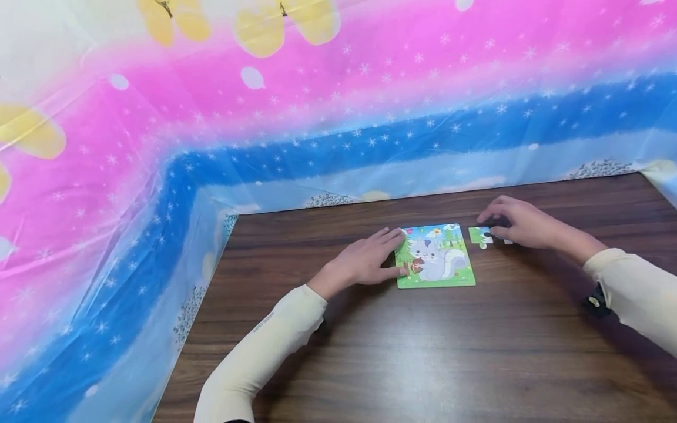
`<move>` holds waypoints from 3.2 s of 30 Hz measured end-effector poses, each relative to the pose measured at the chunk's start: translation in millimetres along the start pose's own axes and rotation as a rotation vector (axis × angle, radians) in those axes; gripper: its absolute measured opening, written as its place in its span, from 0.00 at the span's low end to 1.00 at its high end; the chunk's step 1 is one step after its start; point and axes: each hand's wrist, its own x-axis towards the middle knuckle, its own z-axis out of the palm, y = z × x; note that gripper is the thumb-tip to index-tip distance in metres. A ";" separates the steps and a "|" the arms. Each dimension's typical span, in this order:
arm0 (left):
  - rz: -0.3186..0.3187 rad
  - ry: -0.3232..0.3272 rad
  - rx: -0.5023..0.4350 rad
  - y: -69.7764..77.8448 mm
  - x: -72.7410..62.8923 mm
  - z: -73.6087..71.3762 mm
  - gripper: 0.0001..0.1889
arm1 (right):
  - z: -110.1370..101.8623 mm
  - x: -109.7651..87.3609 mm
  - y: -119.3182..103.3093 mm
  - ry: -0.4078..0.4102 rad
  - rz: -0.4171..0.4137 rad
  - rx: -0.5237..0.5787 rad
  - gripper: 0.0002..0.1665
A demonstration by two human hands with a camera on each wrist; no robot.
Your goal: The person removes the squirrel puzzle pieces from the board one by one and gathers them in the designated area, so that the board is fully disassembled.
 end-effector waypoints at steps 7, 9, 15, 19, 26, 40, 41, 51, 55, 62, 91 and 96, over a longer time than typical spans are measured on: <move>-0.038 -0.050 -0.002 -1.7 7.5 0.5 0.49 | 15.1 11.9 -42.1 -0.041 0.008 0.015 0.25; -0.045 -0.055 -0.020 -1.3 7.0 0.3 0.49 | 18.6 14.4 -52.3 -0.050 0.013 0.007 0.27; -0.042 -0.078 -0.093 -2.0 4.6 0.7 0.49 | 22.7 22.5 -66.2 -0.107 0.020 -0.013 0.30; -0.033 -0.087 -0.102 -2.2 4.8 0.6 0.49 | 20.2 30.1 -66.6 -0.147 0.027 -0.031 0.30; -0.041 -0.084 -0.115 -1.6 4.2 -0.6 0.49 | 12.8 41.6 -68.9 -0.217 0.051 0.025 0.27; -0.037 -0.073 -0.119 -3.6 3.0 -0.2 0.49 | 17.9 41.5 -74.2 -0.215 0.048 0.051 0.24; -0.034 -0.071 -0.119 -3.4 2.9 -0.2 0.49 | 18.7 40.5 -75.3 -0.202 0.044 0.037 0.25; -0.052 -0.087 -0.096 -2.0 1.8 -0.1 0.49 | 20.8 43.8 -81.9 -0.199 0.060 -0.017 0.29; -0.051 -0.100 -0.092 -1.1 2.4 -2.9 0.49 | 19.6 46.1 -80.2 -0.215 0.062 0.011 0.29; -0.058 -0.101 -0.089 -2.7 1.6 -3.4 0.49 | 25.7 45.7 -71.9 -0.181 0.049 0.071 0.29; -0.056 -0.097 -0.078 -2.4 2.0 -2.4 0.49 | 0.1 26.3 -40.8 -0.053 -0.018 0.031 0.27; -0.060 -0.100 -0.071 -2.6 2.7 -3.2 0.49 | -15.5 4.4 -9.3 0.013 -0.008 -0.003 0.28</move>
